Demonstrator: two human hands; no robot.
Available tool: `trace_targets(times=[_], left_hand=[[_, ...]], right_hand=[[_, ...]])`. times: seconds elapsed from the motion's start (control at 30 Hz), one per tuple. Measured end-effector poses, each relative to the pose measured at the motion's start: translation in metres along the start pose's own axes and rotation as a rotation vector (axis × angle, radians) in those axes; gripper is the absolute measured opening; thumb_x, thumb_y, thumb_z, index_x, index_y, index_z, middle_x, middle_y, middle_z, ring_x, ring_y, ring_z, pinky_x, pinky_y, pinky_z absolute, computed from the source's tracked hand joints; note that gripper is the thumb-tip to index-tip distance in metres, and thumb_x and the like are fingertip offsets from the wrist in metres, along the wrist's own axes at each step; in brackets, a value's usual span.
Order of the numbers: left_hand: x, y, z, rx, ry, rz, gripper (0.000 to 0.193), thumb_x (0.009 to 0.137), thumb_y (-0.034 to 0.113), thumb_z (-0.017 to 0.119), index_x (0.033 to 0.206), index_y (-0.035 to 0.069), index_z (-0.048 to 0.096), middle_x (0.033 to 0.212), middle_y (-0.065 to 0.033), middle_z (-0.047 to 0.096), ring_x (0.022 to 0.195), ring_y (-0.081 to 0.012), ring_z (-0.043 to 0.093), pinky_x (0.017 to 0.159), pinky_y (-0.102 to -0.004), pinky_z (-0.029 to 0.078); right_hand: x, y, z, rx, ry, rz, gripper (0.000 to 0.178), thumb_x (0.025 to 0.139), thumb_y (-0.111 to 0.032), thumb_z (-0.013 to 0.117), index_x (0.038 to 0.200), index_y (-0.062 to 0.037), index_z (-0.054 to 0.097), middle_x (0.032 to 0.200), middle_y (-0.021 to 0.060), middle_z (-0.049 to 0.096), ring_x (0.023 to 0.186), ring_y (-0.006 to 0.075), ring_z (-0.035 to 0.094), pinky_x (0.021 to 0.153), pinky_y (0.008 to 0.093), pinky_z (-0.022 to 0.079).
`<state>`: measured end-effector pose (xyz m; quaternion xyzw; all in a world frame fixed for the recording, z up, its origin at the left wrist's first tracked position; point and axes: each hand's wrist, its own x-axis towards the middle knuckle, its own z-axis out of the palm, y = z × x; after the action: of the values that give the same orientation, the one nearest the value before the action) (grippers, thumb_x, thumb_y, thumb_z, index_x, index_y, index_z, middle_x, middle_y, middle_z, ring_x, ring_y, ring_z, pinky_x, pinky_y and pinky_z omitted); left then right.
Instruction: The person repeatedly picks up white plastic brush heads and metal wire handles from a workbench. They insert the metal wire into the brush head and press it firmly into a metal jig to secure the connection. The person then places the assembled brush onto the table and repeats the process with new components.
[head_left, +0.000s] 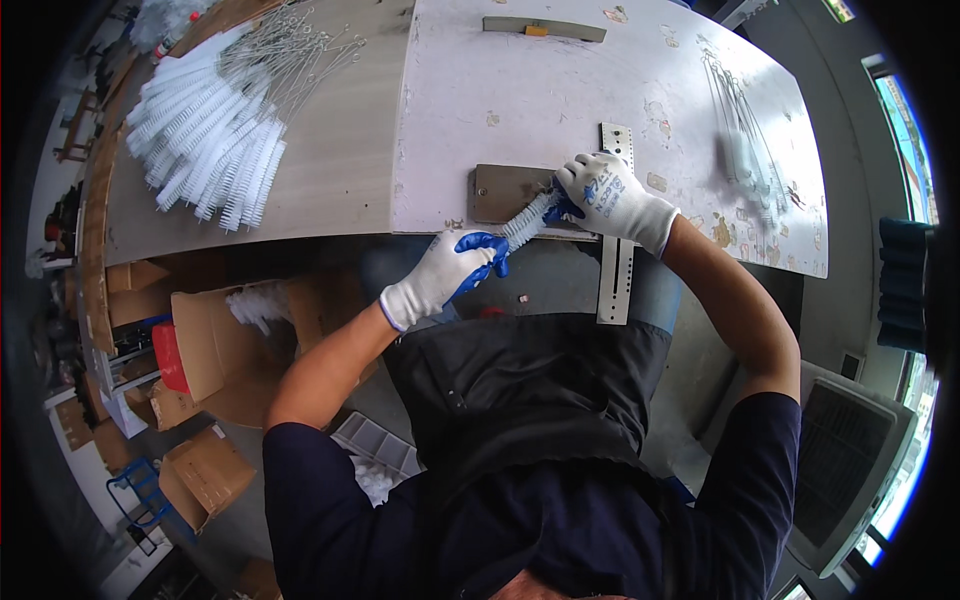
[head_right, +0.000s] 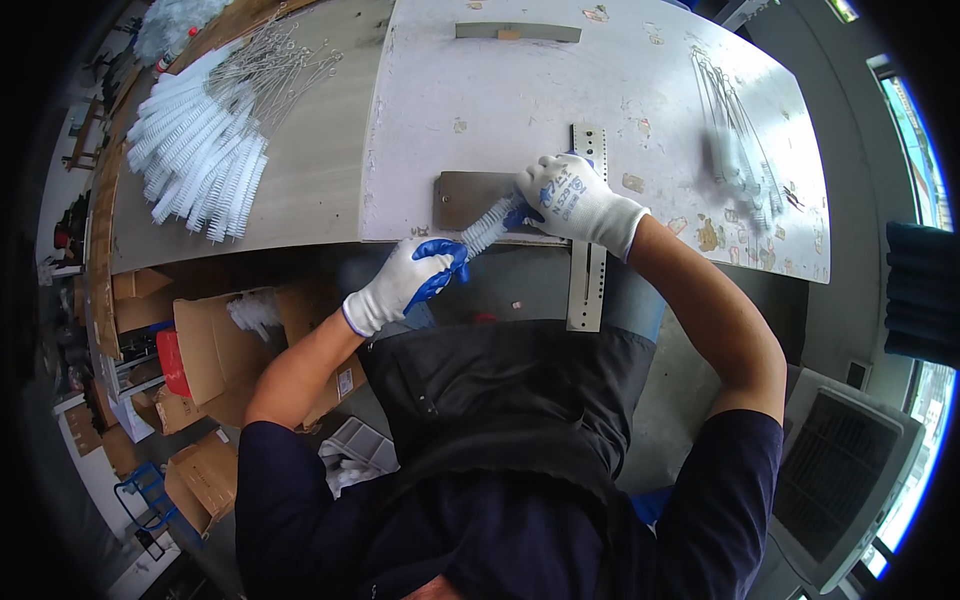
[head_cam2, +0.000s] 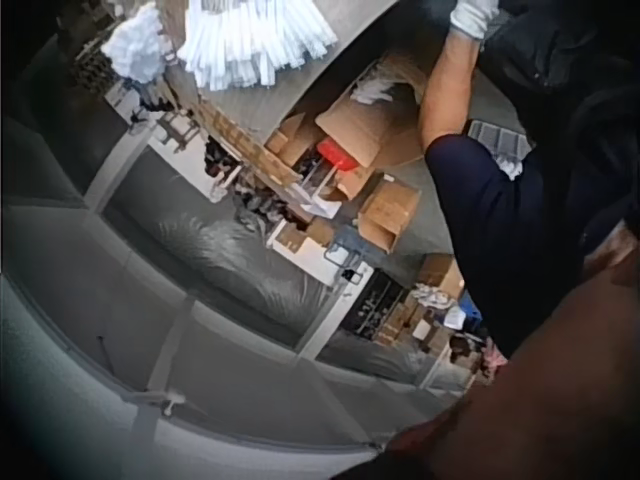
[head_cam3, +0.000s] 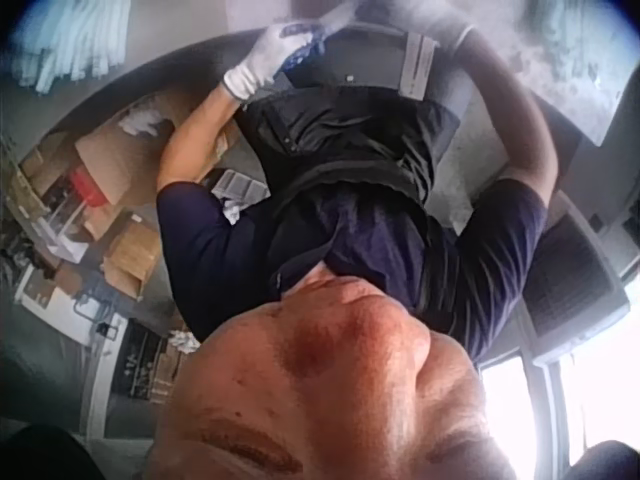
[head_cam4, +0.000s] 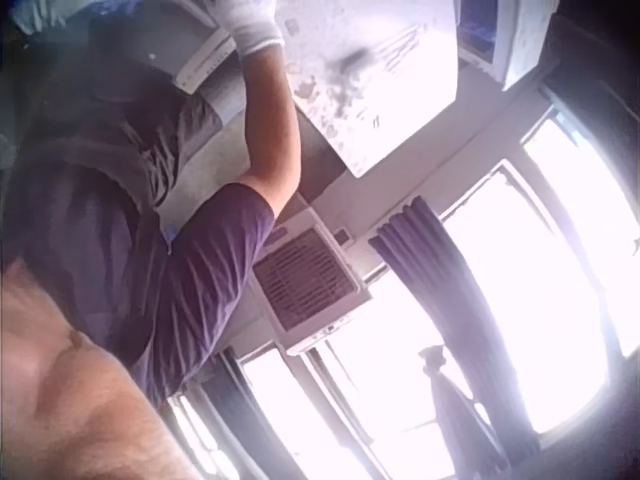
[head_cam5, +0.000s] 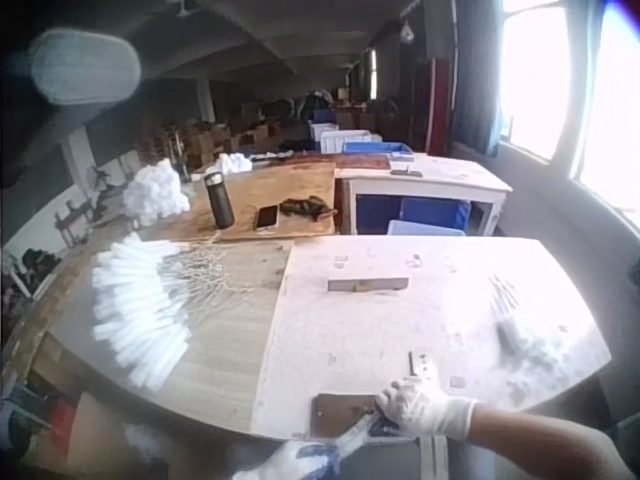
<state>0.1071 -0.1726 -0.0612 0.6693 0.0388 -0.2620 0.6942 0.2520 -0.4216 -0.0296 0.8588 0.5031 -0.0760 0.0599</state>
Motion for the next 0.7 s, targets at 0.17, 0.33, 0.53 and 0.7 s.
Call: trace_targets(times=[0.17,0.33,0.53,0.7], left_hand=[[-0.009,-0.005,-0.004,0.566,0.247,0.278,0.019,0.092,0.013,0.064,0.108,0.003,0.069,0.089,-0.0098,0.073,0.071,-0.0281,0.065,0.069,-0.0363,0.052],[-0.064,-0.005,0.035,0.717,0.789,0.642,0.032,0.089,0.001,0.065,0.12,-0.005,0.061,0.114,-0.0163,0.069,0.09,-0.0295,0.069,0.08,-0.0366,0.056],[-0.013,-0.002,0.077,-0.584,0.829,0.315,0.032,0.106,0.018,0.048,0.13,0.0,0.061,0.112,-0.0117,0.07,0.094,-0.0211,0.07,0.082,-0.037,0.058],[0.065,0.015,0.034,-0.956,0.824,0.42,0.028,0.104,0.019,0.051,0.121,0.001,0.063,0.103,-0.0096,0.066,0.103,-0.0263,0.064,0.097,-0.0462,0.052]], right_hand=[[-0.001,-0.014,0.016,0.068,0.084,0.04,0.033,0.087,-0.035,0.066,0.097,-0.0034,0.061,0.092,0.0129,0.068,0.092,0.0301,0.069,0.077,0.0427,0.055],[-0.007,-0.026,0.02,0.149,0.081,0.174,0.032,0.09,-0.035,0.065,0.1,-0.0047,0.062,0.092,0.0133,0.07,0.09,0.0303,0.069,0.081,0.0438,0.054],[-0.005,-0.033,0.017,0.171,0.126,0.26,0.034,0.087,-0.036,0.069,0.098,-0.0045,0.062,0.091,0.0142,0.071,0.09,0.0314,0.07,0.081,0.0439,0.054],[0.0,-0.036,0.015,0.199,0.193,0.28,0.034,0.089,-0.038,0.066,0.096,-0.0057,0.063,0.085,0.0128,0.072,0.082,0.0312,0.071,0.075,0.0434,0.055]])
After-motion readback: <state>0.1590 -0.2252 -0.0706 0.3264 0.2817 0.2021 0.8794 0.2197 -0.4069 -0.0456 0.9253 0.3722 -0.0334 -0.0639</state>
